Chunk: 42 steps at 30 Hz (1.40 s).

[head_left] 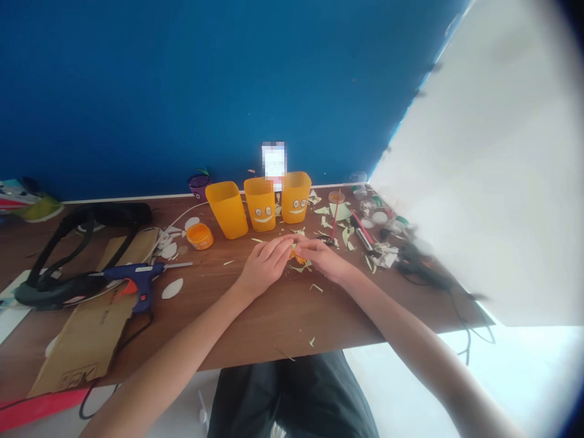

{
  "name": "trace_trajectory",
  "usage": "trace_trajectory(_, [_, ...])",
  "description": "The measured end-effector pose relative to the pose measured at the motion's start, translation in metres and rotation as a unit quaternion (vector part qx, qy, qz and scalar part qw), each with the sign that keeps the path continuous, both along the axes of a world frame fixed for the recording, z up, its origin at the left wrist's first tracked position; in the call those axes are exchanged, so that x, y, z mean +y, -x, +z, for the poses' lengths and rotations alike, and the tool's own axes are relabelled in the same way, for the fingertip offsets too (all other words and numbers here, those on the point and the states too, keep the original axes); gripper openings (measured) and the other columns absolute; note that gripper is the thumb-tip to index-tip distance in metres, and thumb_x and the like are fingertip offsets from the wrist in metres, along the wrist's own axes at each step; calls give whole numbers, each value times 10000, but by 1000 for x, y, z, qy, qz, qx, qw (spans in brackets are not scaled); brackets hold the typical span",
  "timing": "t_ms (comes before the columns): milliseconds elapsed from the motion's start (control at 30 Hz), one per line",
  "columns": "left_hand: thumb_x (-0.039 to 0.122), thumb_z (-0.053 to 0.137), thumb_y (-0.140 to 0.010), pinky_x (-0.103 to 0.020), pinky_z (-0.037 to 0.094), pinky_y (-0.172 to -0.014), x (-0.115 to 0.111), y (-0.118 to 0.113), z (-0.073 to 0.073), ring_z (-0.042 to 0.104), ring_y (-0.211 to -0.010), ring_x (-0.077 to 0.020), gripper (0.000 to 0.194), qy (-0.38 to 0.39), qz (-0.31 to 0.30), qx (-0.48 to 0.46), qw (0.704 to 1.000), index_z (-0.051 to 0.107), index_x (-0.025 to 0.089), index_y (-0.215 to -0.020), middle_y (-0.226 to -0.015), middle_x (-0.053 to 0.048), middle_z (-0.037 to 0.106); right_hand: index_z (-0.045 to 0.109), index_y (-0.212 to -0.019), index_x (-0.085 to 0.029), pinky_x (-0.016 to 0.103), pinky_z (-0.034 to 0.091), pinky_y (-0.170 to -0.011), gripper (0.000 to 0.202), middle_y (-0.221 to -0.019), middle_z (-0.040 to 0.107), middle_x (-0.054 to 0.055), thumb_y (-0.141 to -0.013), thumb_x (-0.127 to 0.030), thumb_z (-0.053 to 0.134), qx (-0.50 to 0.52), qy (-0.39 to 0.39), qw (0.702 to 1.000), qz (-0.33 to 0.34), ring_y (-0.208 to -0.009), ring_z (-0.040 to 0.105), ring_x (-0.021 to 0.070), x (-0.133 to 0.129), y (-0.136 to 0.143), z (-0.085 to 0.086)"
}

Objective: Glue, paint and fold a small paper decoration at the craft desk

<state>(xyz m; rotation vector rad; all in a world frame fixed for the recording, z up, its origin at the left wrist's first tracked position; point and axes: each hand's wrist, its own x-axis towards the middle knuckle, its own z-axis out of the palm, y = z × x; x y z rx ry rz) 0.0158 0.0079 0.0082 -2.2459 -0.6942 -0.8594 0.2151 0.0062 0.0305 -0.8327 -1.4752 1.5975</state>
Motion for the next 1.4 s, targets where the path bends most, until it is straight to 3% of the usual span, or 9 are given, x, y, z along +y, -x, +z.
trace_trajectory(400, [129,527,-936,-350,434,-925,1,2,-2,588,-1144,-209,186,42,5,-17,999,671,191,-1034,-1225,-54,685,669,-648,-181,395,348,-1019,398,-1311,529,63,-825,-538,657,-73,-74,994,-15,-1164,512,255,1,3,-2])
trace_trajectory(567, [156,543,-933,-360,438,-912,4,4,-4,589,-1132,-222,163,64,1,-27,998,656,190,-1046,-1204,-61,690,717,-752,-203,438,328,-1064,377,-1339,518,71,-866,-544,604,-123,-119,985,-29,-1239,475,272,2,1,-4])
trace_trajectory(700, [208,539,-945,-372,433,-917,5,3,-5,580,-1140,-238,187,102,-9,-23,994,634,179,-1104,-1201,-81,684,693,-731,-208,488,260,-1116,353,-1360,510,54,-923,-467,550,-225,-214,949,-58,-1293,407,271,3,-2,-8])
trace_trajectory(900, [202,500,-951,-419,424,-936,6,2,-7,528,-1208,-276,165,177,6,-32,984,649,190,-1023,-1273,-105,633,624,-691,-198,506,330,-1066,311,-1384,490,40,-952,-331,519,-304,-312,892,-122,-1248,394,275,0,1,-9])
trace_trajectory(1233, [188,482,-946,-432,433,-902,5,2,-5,502,-1126,-250,167,269,-18,-129,954,647,208,-925,-1169,-75,649,631,-757,-210,494,361,-1044,263,-1401,483,45,-966,-303,502,-329,-386,852,-127,-1244,389,276,-2,0,-5])
trace_trajectory(1400, [187,484,-939,-448,421,-933,4,2,-3,500,-1106,-241,178,307,-36,-175,935,646,205,-868,-1148,-69,644,649,-793,-211,502,351,-1023,221,-1417,475,51,-955,-294,523,-370,-433,812,-127,-1244,384,291,-1,-2,-6])
